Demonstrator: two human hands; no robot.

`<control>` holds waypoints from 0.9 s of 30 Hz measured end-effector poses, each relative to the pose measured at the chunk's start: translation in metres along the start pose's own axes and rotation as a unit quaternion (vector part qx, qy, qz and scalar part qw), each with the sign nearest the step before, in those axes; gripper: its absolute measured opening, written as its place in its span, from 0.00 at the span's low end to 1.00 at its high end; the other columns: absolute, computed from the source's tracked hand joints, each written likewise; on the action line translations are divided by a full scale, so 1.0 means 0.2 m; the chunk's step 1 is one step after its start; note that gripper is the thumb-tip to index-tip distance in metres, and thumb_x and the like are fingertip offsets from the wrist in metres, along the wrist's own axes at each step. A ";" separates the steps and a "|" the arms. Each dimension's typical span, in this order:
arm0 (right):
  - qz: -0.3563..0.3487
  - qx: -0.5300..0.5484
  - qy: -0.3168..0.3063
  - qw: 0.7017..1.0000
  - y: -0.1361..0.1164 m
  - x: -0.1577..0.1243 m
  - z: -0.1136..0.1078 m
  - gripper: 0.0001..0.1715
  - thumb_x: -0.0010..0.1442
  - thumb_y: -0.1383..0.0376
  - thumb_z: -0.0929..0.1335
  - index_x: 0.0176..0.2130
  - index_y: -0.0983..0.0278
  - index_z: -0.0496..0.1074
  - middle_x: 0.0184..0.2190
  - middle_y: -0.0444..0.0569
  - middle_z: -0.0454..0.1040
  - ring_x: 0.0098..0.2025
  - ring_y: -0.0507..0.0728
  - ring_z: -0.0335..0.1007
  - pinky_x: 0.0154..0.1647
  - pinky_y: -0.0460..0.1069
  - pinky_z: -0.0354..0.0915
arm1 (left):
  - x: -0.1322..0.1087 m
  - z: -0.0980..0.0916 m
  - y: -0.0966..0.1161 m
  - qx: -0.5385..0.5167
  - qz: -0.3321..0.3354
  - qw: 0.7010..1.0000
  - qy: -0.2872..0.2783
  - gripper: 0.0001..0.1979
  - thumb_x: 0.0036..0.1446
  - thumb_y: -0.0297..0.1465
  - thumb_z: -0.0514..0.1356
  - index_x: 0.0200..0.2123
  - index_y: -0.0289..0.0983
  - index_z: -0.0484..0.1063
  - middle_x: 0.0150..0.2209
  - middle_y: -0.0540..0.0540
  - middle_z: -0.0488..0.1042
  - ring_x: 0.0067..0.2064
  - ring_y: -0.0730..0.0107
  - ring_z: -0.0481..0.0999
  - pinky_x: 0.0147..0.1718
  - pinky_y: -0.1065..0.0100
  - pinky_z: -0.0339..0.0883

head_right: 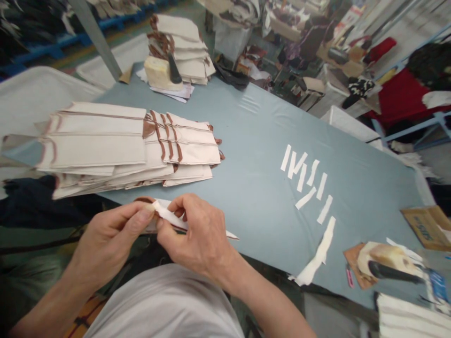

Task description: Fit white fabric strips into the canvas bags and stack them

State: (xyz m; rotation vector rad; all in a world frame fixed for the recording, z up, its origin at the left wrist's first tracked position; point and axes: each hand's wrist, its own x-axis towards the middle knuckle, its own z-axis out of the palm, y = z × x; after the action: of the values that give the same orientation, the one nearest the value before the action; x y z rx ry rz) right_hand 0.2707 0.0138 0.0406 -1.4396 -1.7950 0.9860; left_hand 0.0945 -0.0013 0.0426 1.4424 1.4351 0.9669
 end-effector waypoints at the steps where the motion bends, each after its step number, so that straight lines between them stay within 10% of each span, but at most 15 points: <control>1: 0.028 0.020 -0.018 0.999 0.00 0.00 0.01 0.08 0.61 0.59 0.69 0.34 0.60 0.73 0.29 0.42 0.77 0.31 0.54 0.71 0.35 0.49 0.63 | 0.00 0.01 0.00 0.005 0.000 1.000 0.009 0.18 0.68 0.41 0.61 0.32 0.38 0.85 0.32 0.48 0.84 0.33 0.64 0.80 0.35 0.70 0.73; 22: 0.029 0.135 -0.054 0.989 0.09 -0.09 0.06 0.14 0.64 0.61 0.68 0.29 0.59 0.62 0.24 0.39 0.65 0.28 0.52 0.60 0.33 0.49 0.57 | 0.01 -0.01 -0.07 0.018 -0.040 0.995 -0.094 0.20 0.65 0.44 0.60 0.27 0.37 0.78 0.26 0.49 0.75 0.28 0.69 0.69 0.28 0.71 0.64; 27: 0.108 0.380 -0.134 0.909 0.18 -0.08 0.10 0.18 0.60 0.56 0.73 0.29 0.59 0.62 0.24 0.37 0.61 0.28 0.51 0.52 0.31 0.48 0.53 | -0.01 -0.01 -0.10 -0.064 -0.033 0.991 -0.116 0.17 0.67 0.41 0.61 0.31 0.37 0.80 0.28 0.49 0.79 0.29 0.70 0.73 0.29 0.73 0.67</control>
State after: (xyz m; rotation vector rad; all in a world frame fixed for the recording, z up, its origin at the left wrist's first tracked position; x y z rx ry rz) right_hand 0.2757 0.0002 0.0003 -1.0320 -1.1836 1.8185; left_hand 0.0855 -0.0041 0.0242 1.3559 1.2227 0.8059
